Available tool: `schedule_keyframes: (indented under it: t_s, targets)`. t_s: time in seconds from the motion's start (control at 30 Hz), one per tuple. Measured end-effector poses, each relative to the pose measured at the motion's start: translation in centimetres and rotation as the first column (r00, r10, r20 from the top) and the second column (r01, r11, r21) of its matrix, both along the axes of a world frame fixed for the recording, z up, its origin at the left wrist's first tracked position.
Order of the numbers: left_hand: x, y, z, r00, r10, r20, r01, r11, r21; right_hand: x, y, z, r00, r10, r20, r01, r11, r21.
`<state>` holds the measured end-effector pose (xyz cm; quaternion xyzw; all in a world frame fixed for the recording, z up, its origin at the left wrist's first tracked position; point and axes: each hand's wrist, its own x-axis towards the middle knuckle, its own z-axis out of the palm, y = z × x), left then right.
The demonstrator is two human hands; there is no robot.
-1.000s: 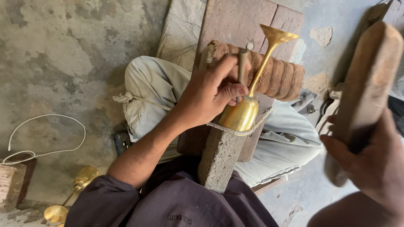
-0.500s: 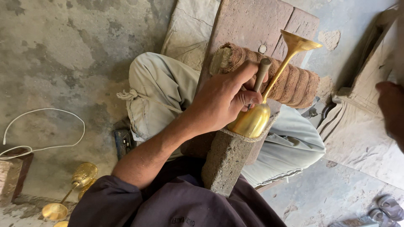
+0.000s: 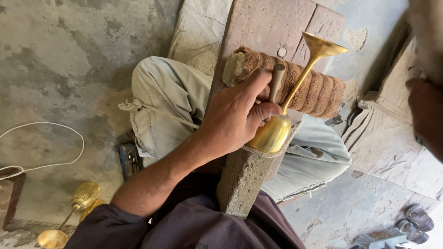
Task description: The person sits on the floor and decorates a brass goblet-shaped object. They hold a small punch against the brass and strike it with a wooden mallet to work the surface, periodically repositioning the punch and rotating the object, and at one point use a finer tool to work details on the brass.
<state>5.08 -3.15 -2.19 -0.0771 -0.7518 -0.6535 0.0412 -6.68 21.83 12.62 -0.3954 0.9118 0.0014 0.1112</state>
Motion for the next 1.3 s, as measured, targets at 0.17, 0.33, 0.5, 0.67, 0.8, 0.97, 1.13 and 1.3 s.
schedule_keyframes:
  t_s: [0.17, 0.33, 0.5, 0.67, 0.8, 0.97, 1.13, 1.3]
  targets:
    - [0.1, 0.1, 0.1, 1.0, 0.005, -0.003, -0.005, 1.0, -0.004, -0.1, -0.7, 0.6, 0.999, 0.04, -0.027, -0.04, 0.999, 0.006]
    - [0.5, 0.3, 0.3, 0.999, 0.029, -0.018, -0.028, 0.998, 0.048, 0.0, -0.8, 0.8, 0.991, 0.102, -0.083, -0.102, 0.995, 0.015]
    - [0.8, 0.3, 0.7, 0.996, -0.005, 0.092, -0.001, 0.998, 0.064, 0.3, -2.0, 1.6, 0.977, 0.164, -0.136, -0.153, 0.984, 0.091]
    - [0.8, 0.5, 1.0, 0.993, -0.02, 0.113, 0.008, 0.995, 0.1, 0.2, -5.3, 2.9, 0.998, 0.021, -0.065, -0.023, 0.999, -0.028]
    - [1.3, 0.6, 1.2, 0.994, -0.001, 0.109, -0.01, 0.995, 0.103, 0.5, -5.5, 2.1, 0.986, -0.141, -0.093, 0.145, 0.988, 0.046]
    - [2.1, 1.1, 1.2, 0.983, 0.027, 0.18, -0.056, 0.986, 0.157, 0.5, -3.2, 1.5, 0.986, -0.059, -0.157, 0.068, 0.996, 0.057]
    - [2.7, 1.5, 1.3, 0.975, 0.059, 0.214, -0.1, 0.977, 0.186, 0.1, -4.9, 1.4, 0.974, 0.09, -0.208, -0.059, 0.987, 0.148]
    - [3.1, 1.7, 1.6, 0.969, 0.088, 0.232, -0.131, 0.975, 0.178, 0.1, -7.4, 2.2, 0.984, -0.179, -0.024, 0.177, 0.93, 0.323]
